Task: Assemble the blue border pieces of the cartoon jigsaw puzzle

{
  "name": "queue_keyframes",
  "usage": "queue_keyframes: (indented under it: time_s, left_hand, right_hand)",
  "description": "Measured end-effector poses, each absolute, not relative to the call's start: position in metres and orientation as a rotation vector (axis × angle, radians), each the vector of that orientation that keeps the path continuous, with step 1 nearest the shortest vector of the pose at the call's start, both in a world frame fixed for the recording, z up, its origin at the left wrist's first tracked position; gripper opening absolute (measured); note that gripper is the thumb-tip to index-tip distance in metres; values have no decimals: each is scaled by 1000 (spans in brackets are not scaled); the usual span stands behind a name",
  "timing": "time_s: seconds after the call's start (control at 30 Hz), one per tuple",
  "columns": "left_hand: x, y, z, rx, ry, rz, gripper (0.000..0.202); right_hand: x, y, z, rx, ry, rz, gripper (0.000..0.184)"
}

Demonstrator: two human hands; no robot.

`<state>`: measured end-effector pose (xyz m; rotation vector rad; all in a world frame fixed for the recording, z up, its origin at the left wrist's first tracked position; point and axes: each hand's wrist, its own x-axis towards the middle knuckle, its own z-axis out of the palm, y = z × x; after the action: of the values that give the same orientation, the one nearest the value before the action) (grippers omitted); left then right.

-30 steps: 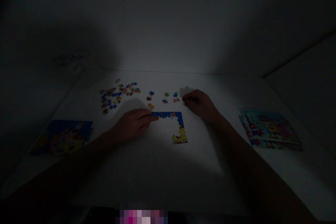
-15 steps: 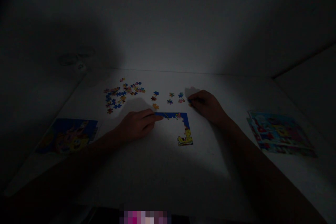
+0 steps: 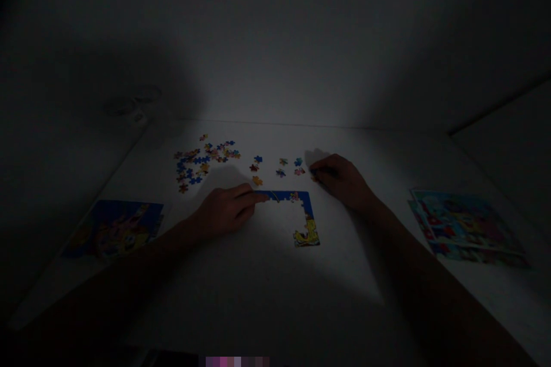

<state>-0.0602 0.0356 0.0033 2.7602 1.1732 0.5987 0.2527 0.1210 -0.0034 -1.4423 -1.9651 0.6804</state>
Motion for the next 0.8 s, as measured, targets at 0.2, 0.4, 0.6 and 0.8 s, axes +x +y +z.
queue_keyframes:
  time_s: [0.2, 0.4, 0.6, 0.8]
  left_hand:
    - [-64, 40, 3, 2713, 1240, 699, 35]
    - [-66, 44, 2, 2659, 1321, 817, 33]
    - [-68, 50, 0, 2648, 1373, 851, 30]
    - [-70, 53, -1, 2652, 1385, 825, 31]
  right_hand:
    - [255, 121, -6, -1435, -1928, 720, 17]
    - [256, 122, -7, -1413, -1969, 690, 24]
    - [253, 120, -3, -1422, -1976, 680, 22]
    - [253, 120, -1, -1420, -1977, 682, 19]
